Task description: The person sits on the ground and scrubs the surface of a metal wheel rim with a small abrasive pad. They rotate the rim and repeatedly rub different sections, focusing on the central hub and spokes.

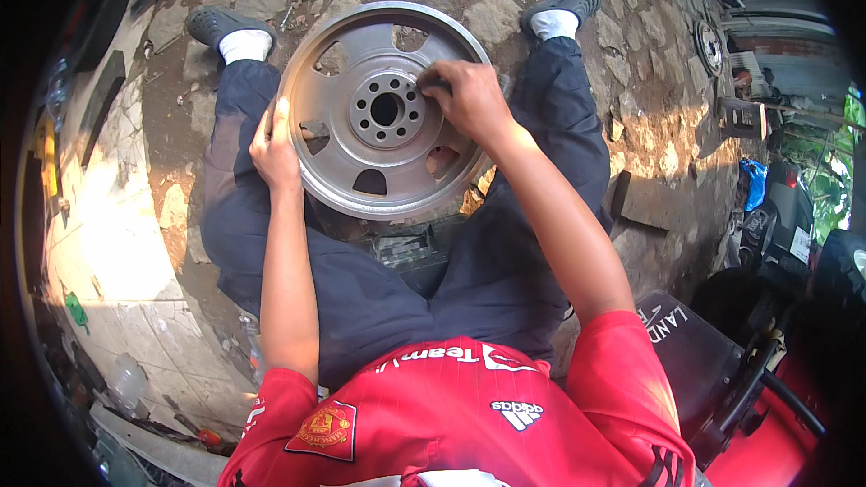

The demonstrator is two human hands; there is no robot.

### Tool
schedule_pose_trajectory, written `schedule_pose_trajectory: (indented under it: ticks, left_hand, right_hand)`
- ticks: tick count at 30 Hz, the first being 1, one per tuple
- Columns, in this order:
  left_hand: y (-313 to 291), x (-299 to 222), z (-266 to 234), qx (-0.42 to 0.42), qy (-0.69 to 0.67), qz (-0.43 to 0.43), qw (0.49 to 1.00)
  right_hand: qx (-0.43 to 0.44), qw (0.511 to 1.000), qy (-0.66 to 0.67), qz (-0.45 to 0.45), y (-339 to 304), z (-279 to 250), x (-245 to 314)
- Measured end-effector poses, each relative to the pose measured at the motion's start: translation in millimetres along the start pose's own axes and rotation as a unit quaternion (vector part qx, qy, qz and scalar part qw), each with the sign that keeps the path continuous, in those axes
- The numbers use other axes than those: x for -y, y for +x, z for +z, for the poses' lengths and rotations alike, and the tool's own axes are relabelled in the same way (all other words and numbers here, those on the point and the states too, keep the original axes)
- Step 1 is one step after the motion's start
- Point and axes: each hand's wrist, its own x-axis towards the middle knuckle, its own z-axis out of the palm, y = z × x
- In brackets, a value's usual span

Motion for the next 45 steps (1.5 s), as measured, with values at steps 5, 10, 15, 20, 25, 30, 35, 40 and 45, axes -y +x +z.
schedule_pose_trajectory:
  ticks: [5, 10, 15, 20, 25, 30, 35, 40, 45]
  left_hand:
    - [-2.4, -5.3, 0.1, 0.007, 0.010, -0.012, 1.000]
    - [1.1, 0.4, -1.4, 0.001, 0.017, 0.004, 1.000]
    - [2.1, -3.9, 3.1, -0.007, 0.012, 0.000, 1.000]
    - [10.4, 18.7, -1.5, -0.014, 0.016, 0.038, 0.999]
    - [1.0, 7.9, 0.8, -0.004, 0.012, -0.003, 1.000]
    - [3.4, 7.7, -0.1, -0.009, 0.021, 0.013, 1.000]
    - [0.8, 2.6, -1.1, -0.005, 0.022, 0.013, 1.000]
    - [-2.7, 4.4, 2.0, -0.004, 0.006, -0.001, 1.000]
    - [-2.0, 3.4, -0.8, -0.022, 0.069, 0.043, 0.996]
  right_hand:
    - [0.000, 1.000, -0.001, -0.017, 5.1, -3.8, -3.3]
    - [0.003, 1.000, 0.012, -0.017, 13.0, 0.1, 0.9]
    - [0.000, 0.999, -0.036, -0.031, -15.6, -4.3, -1.9]
    - [-0.045, 0.998, -0.018, -0.038, 9.9, 4.2, 0.6]
    - [-0.040, 0.999, -0.016, -0.015, -29.3, 4.4, 7.1]
    - [-0.064, 0.997, -0.028, -0.024, -6.0, 7.1, -0.9]
    - [-0.095, 0.995, 0.004, 0.033, -11.1, 16.3, 10.4]
    - [-0.056, 0.997, -0.011, 0.058, -46.0, 11.9, 15.0]
    - [-0.098, 0.995, -0.006, 0.021, -17.2, 14.6, 8.0]
